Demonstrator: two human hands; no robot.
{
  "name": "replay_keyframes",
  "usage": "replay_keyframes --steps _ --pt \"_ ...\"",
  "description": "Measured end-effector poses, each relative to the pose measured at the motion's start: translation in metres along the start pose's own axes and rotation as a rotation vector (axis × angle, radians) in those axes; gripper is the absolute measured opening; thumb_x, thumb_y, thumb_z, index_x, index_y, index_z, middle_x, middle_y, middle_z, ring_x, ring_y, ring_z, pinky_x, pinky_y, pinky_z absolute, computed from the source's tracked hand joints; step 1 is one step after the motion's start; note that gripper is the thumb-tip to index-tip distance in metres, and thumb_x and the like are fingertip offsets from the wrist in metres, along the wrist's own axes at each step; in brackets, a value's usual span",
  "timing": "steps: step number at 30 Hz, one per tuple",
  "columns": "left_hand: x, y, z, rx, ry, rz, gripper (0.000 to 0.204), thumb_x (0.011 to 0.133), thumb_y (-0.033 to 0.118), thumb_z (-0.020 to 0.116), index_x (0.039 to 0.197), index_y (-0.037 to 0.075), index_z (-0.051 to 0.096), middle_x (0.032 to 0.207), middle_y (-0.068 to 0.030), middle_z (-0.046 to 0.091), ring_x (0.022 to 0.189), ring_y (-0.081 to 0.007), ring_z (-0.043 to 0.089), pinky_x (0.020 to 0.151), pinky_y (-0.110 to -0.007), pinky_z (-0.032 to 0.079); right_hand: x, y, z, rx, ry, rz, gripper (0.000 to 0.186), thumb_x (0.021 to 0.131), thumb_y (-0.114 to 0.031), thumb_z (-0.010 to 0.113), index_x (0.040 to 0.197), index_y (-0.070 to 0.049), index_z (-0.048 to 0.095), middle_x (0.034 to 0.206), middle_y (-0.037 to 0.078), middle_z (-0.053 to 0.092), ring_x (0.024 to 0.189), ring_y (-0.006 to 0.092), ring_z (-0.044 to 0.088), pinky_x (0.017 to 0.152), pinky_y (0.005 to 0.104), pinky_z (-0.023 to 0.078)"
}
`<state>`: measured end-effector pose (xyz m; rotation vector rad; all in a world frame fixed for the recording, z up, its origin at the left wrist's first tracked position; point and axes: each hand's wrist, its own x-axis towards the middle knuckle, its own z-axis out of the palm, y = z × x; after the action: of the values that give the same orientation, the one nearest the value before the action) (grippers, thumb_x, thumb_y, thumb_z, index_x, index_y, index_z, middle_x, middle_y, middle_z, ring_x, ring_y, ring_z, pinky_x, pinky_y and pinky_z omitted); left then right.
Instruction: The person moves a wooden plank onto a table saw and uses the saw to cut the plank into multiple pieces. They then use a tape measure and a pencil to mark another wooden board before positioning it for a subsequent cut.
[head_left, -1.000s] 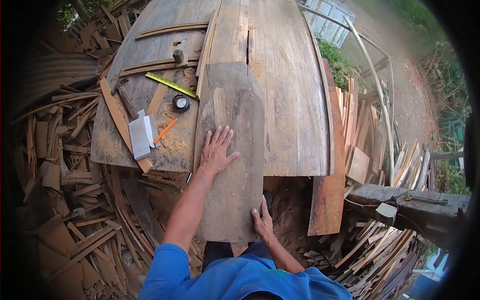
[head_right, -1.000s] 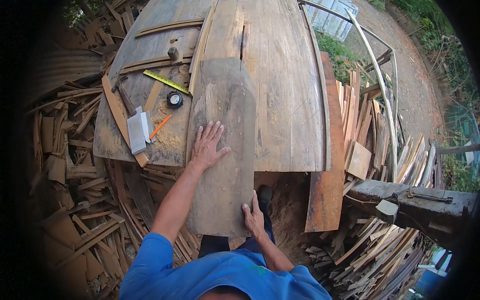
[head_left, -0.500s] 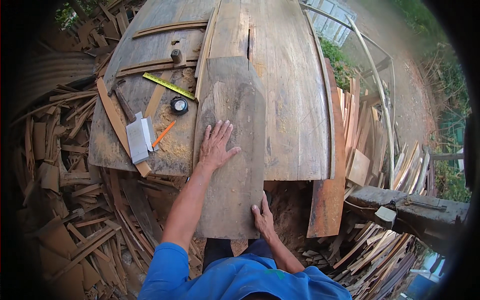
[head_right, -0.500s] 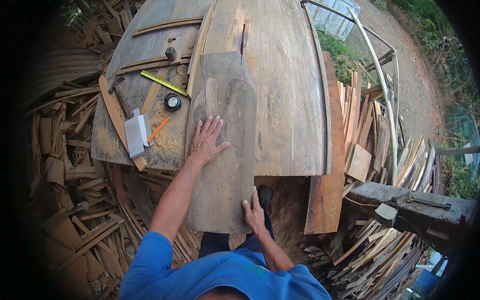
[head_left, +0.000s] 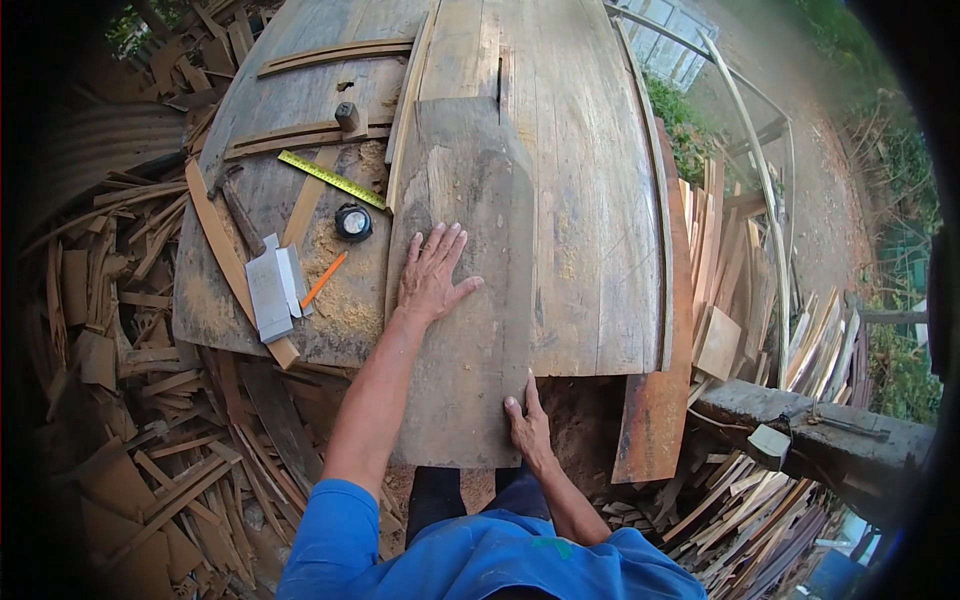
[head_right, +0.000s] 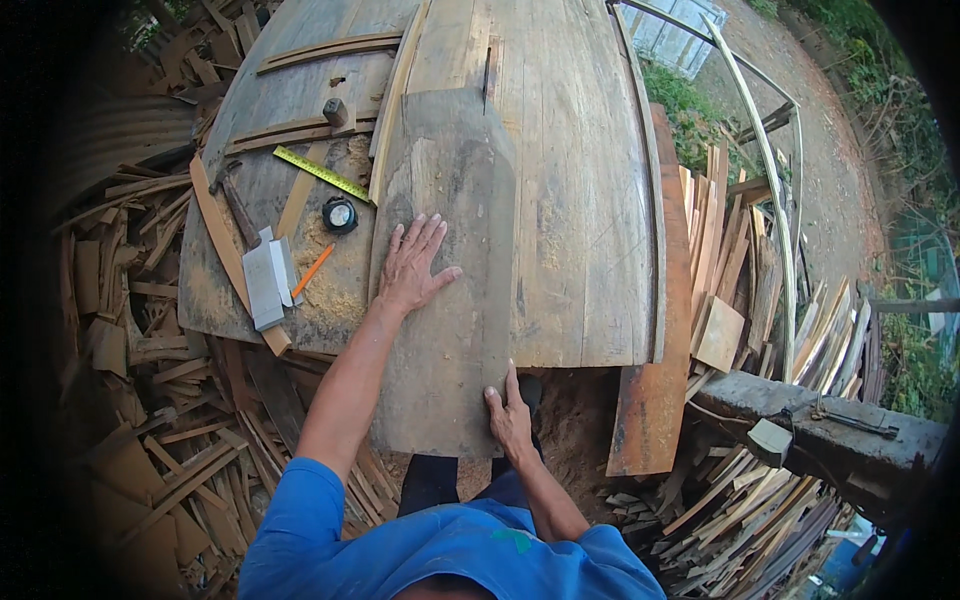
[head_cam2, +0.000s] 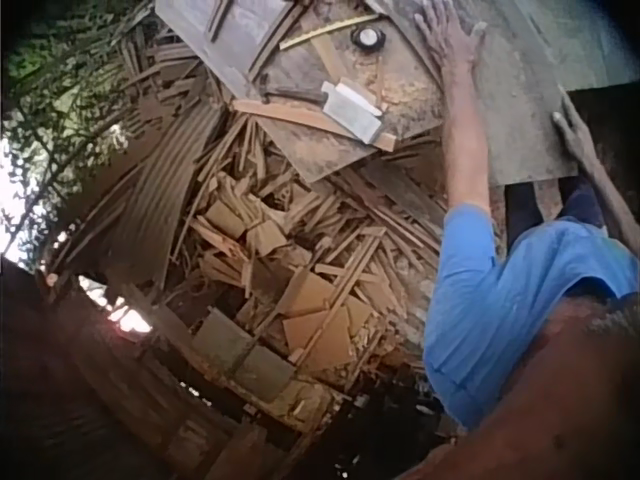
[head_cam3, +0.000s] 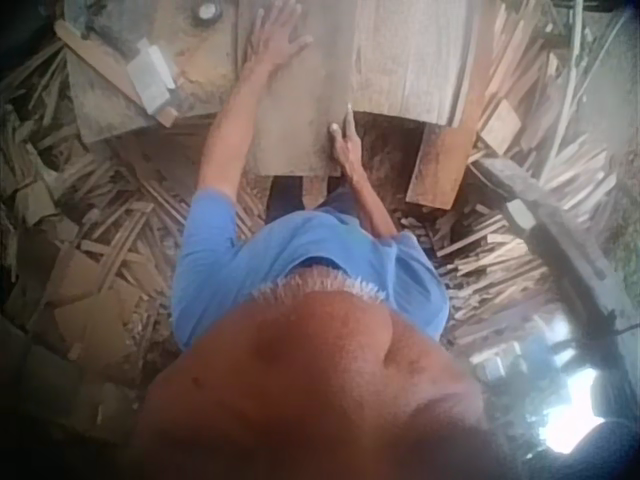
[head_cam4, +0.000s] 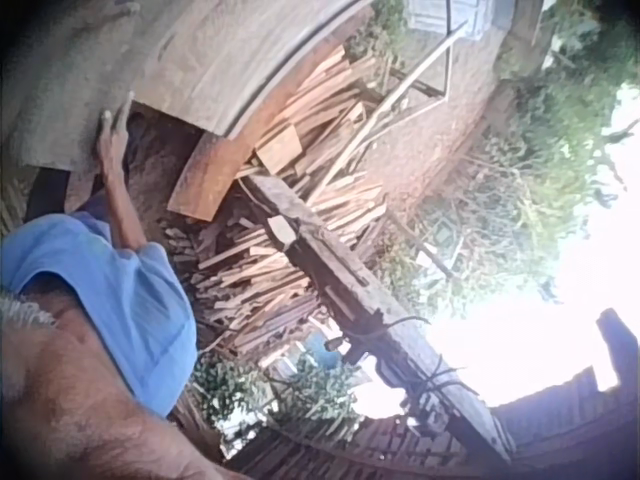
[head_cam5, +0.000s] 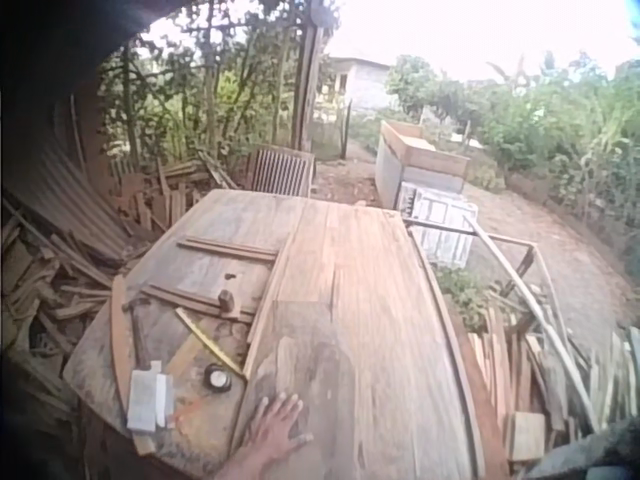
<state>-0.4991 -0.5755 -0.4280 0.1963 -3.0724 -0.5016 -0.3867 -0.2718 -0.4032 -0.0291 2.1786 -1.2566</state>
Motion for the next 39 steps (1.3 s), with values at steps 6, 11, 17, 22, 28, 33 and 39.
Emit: replay_keyframes --steps 6,11,17,22,28,33,39 --pt "0.018 -0.004 -0.003 0.012 -0.047 -0.030 0.089 0.092 0.066 0.053 0.158 0.010 0.032 0.166 -0.0068 0.027 0.155 -0.0270 0.018 0.126 -0.048 0.008 0.016 -0.024 -0.010 -0.043 -0.018 0.022 0.074 0.101 -0.036 0.055 0.161 -0.011 0.019 0.133 0.035 0.058 0.126 0.0473 0.056 0.106 0.0421 0.044" --pt "0.027 -0.004 -0.004 0.031 -0.086 -0.050 0.091 0.091 0.067 0.053 0.159 0.010 0.029 0.166 -0.0060 0.026 0.155 -0.0260 0.016 0.127 -0.048 0.007 -0.013 -0.031 -0.010 -0.285 -0.041 -0.040 0.090 0.087 -0.037 0.074 0.159 -0.010 0.026 0.152 0.037 0.034 0.135 0.0519 0.043 0.105 0.0473 0.046" --pt "0.026 -0.005 -0.004 0.019 -0.075 -0.041 0.091 0.091 0.067 0.054 0.159 0.011 0.030 0.166 -0.0064 0.027 0.155 -0.0261 0.017 0.127 -0.049 0.007 -0.047 -0.009 -0.022 -0.983 -0.273 -0.366 0.098 0.073 -0.040 0.084 0.155 -0.016 0.036 0.159 0.034 0.022 0.150 0.0473 0.023 0.119 0.0609 0.019" --pt "0.038 -0.011 -0.005 0.018 -0.059 -0.033 0.093 0.090 0.068 0.054 0.158 0.010 0.030 0.166 -0.0068 0.027 0.155 -0.0259 0.017 0.127 -0.049 0.007 -0.017 -0.001 -0.028 -0.972 -0.278 -0.540 0.091 0.076 -0.031 0.077 0.154 -0.010 0.036 0.158 0.038 0.021 0.150 0.0490 0.022 0.122 0.0583 0.018" --pt "0.046 -0.014 -0.004 0.029 -0.071 -0.043 0.093 0.090 0.070 0.052 0.158 0.010 0.030 0.166 -0.0064 0.026 0.155 -0.0252 0.016 0.127 -0.049 0.006 -0.003 -0.018 -0.035 -0.893 -0.359 -0.558 0.092 0.075 -0.031 0.078 0.152 -0.004 0.037 0.157 0.040 0.021 0.147 0.0532 0.024 0.123 0.0568 0.022" --pt "0.060 -0.017 0.000 0.075 -0.066 -0.027 0.094 0.090 0.070 0.051 0.159 0.010 0.029 0.167 -0.0060 0.025 0.155 -0.0253 0.016 0.127 -0.047 0.007 0.008 -0.011 -0.031 -0.919 -0.251 -0.648 0.080 0.081 -0.022 0.070 0.152 -0.001 0.038 0.157 0.039 0.020 0.146 0.0542 0.025 0.122 0.0572 0.024" --pt "0.066 -0.022 0.003 0.110 -0.048 -0.052 0.097 0.091 0.070 0.050 0.160 0.007 0.025 0.168 -0.0115 0.021 0.155 -0.0291 0.015 0.127 -0.047 0.008 0.016 -0.022 -0.033 -0.933 -0.257 -0.667 0.069 0.087 -0.015 0.060 0.151 0.000 0.039 0.157 0.039 0.022 0.146 0.0545 0.026 0.122 0.0573 0.025"
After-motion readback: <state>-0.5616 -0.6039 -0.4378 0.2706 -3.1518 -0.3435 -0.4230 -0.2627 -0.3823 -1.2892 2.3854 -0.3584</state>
